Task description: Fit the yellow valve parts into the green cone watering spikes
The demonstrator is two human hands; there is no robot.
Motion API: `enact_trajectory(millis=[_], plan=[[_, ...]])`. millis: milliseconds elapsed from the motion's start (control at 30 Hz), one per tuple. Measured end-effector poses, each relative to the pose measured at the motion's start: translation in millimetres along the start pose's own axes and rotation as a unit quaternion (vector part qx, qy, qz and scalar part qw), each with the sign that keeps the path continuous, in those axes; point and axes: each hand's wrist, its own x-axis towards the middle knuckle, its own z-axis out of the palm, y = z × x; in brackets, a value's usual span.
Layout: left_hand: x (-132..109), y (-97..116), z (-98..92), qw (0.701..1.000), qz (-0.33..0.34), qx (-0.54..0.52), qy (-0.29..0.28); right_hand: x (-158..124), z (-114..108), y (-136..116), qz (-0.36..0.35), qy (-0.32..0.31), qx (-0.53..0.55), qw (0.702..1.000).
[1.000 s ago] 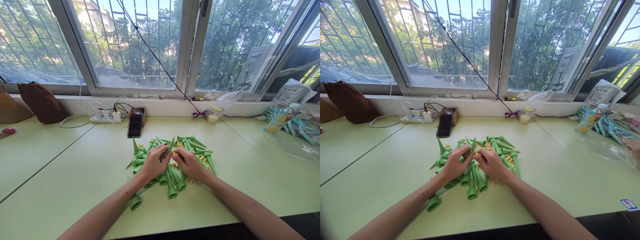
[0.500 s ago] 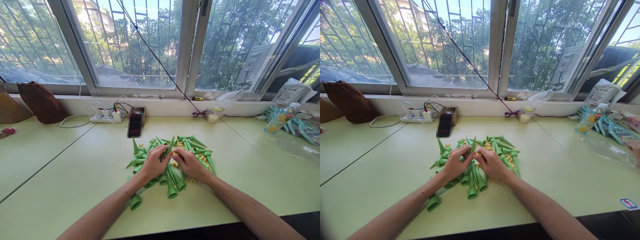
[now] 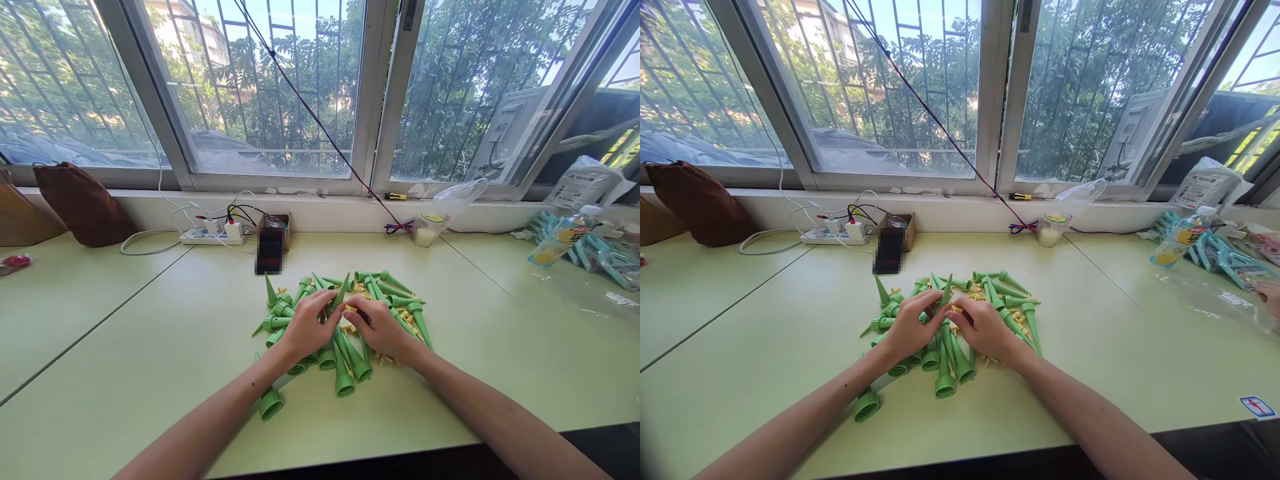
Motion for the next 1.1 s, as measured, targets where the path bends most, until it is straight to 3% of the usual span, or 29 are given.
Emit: enact_trajectory(millis=[1100], plan=[[0.2, 1.2, -0.7, 0.999, -0.021, 0.009, -0.023, 0.3, 0.7, 0.7, -0.009, -0.019, -0.008, 1.000]])
